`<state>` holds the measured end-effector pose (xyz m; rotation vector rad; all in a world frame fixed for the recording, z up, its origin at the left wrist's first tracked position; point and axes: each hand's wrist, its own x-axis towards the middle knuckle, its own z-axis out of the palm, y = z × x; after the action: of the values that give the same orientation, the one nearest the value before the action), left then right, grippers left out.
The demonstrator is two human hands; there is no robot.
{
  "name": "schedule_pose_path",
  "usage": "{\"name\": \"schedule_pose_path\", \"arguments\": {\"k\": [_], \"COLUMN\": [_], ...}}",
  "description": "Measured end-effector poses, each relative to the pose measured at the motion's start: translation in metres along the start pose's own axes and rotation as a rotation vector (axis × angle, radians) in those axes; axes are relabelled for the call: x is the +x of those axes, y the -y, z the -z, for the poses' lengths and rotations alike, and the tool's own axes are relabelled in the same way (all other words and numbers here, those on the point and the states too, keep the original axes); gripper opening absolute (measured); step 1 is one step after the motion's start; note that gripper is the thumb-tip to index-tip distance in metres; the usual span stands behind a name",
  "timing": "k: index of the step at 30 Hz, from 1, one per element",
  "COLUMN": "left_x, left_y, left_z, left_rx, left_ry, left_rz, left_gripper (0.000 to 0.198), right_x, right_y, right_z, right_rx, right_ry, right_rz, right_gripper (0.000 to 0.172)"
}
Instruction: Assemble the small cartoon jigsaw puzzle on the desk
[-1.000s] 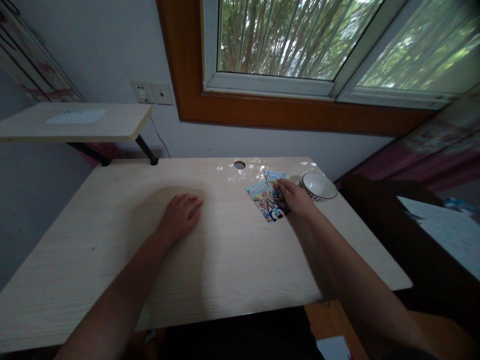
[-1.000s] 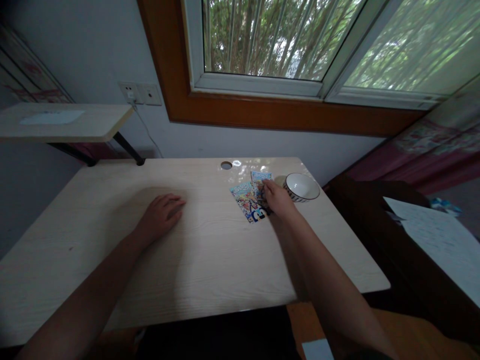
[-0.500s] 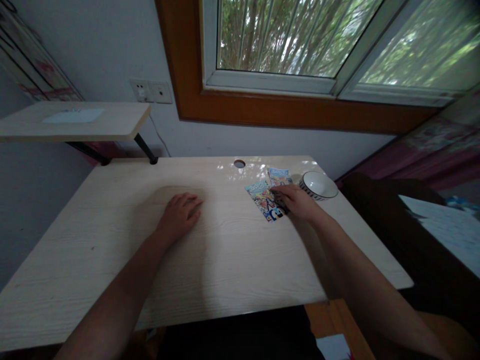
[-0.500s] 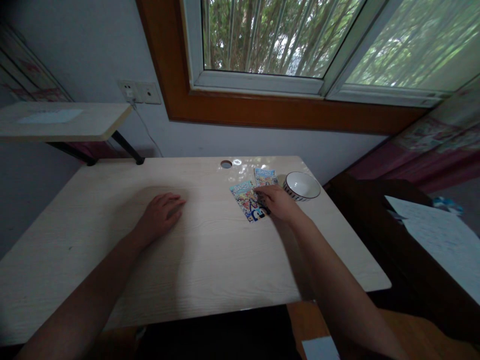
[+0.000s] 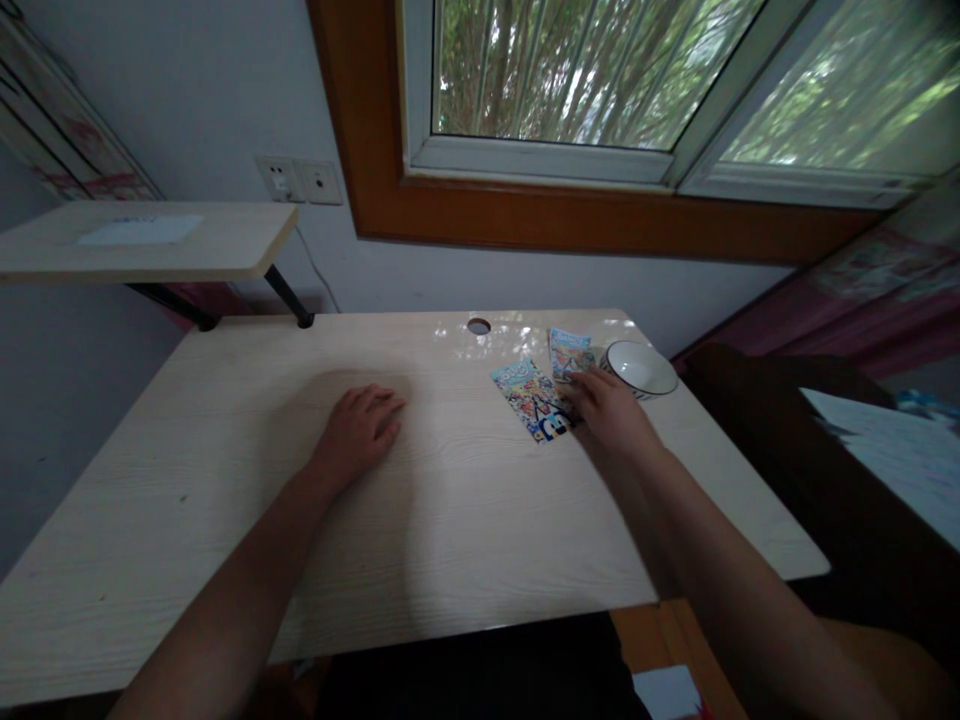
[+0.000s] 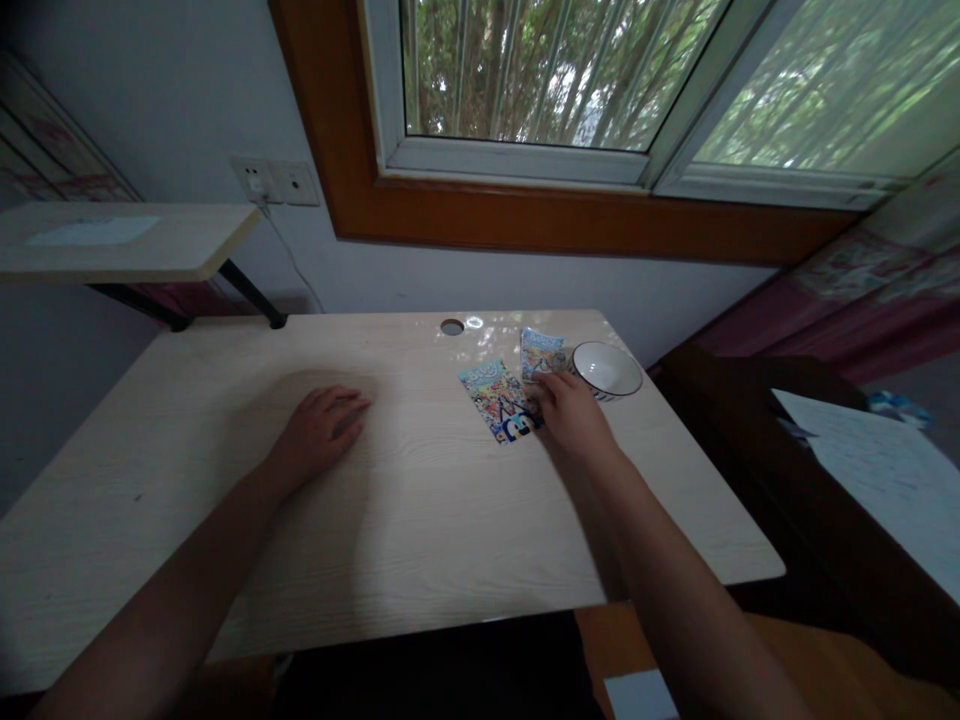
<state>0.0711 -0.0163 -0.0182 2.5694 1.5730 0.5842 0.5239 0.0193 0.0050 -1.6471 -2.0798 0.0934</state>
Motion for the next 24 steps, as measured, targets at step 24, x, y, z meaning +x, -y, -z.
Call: {"name": "schedule_pose_path", "arguments": {"k": [24], "left_x": [0.0], "left_y": [-0.008], "left_z": [0.0], "left_rx": [0.024], "left_ry": [0.023], "left_rz": [-0.059], "left_gripper": [0.036], "right_x": [-0.052], "right_y": [0.038], "right_z": [-0.006], "right_rx": [0.186], "right_ry": [-0.002], "right_rz": [0.049], "right_gripper": [0.034]}}
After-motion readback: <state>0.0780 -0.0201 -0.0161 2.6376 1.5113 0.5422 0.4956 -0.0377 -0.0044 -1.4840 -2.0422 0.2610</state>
